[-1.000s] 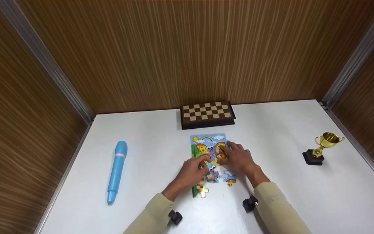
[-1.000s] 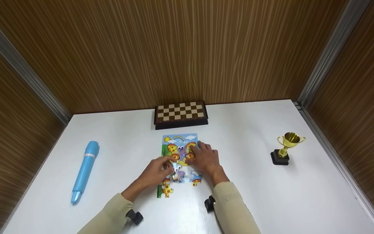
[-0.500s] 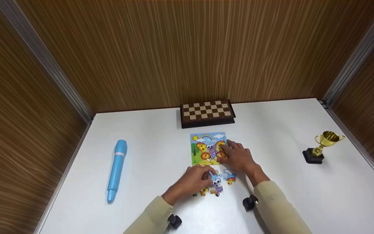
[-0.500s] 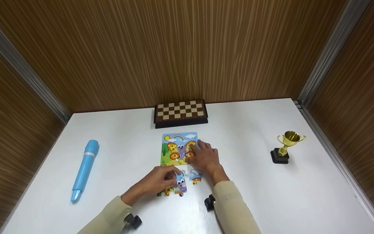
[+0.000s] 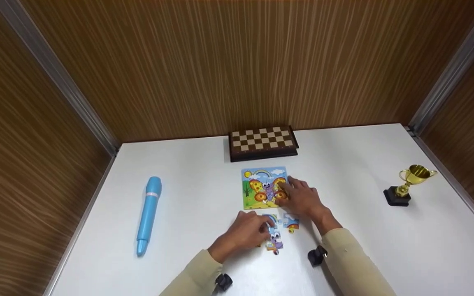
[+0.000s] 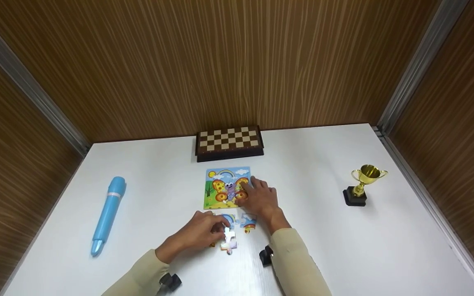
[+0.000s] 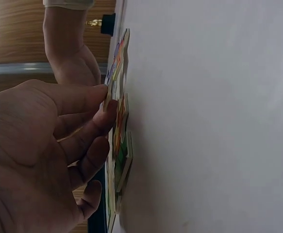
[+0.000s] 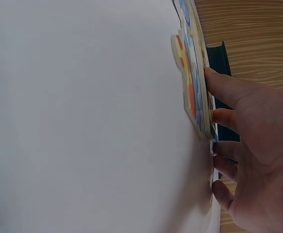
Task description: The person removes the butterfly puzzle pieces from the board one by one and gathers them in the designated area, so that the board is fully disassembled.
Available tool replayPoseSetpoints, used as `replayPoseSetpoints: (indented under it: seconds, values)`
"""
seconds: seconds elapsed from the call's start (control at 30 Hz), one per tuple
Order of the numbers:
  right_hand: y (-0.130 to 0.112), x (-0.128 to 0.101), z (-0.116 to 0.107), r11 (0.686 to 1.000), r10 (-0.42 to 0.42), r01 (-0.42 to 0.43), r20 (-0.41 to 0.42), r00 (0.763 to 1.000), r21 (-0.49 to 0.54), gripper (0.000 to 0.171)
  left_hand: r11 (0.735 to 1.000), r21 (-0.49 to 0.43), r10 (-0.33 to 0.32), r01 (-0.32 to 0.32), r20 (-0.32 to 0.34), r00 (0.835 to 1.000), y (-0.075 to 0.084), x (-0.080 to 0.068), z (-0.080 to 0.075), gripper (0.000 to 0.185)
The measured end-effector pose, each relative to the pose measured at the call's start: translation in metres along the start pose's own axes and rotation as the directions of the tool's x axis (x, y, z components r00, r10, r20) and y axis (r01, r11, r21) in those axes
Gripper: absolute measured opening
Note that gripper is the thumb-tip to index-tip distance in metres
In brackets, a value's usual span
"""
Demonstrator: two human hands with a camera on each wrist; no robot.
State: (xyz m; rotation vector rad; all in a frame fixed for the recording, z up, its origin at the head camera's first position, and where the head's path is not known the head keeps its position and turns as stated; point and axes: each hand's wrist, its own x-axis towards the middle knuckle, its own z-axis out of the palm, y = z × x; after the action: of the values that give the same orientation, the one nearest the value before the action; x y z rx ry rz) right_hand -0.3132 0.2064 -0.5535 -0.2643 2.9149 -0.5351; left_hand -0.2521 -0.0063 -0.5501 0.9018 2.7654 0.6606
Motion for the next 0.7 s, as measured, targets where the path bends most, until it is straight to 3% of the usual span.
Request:
replayPoseSetpoints:
  seconds: [0.27,0.53,0.7]
  values:
    - [0.0024,-0.0005,-0.0003,1.000,0.007,-0.007,0.010,1.000,-0.003,0.069,0.998,0.055,-0.030,0.030,-0.001,1.000,0.0053,0.0007,0.0022,0.019]
    - [0.0030,-0.0002,-0.0003,1.000,-0.007,0.007,0.003,1.000,0.013,0.069,0.997,0.021,-0.074,0.074,0.017,0.997,0.0087,0.0004,0.0009,0.019]
    - [0.0021,-0.0002,0.0003,1.000,-0.013,0.013,-0.004,1.000,0.010,0.069,0.997,0.024,-0.068,0.067,0.028,0.997,0.0092,0.0010,0.0019,0.019]
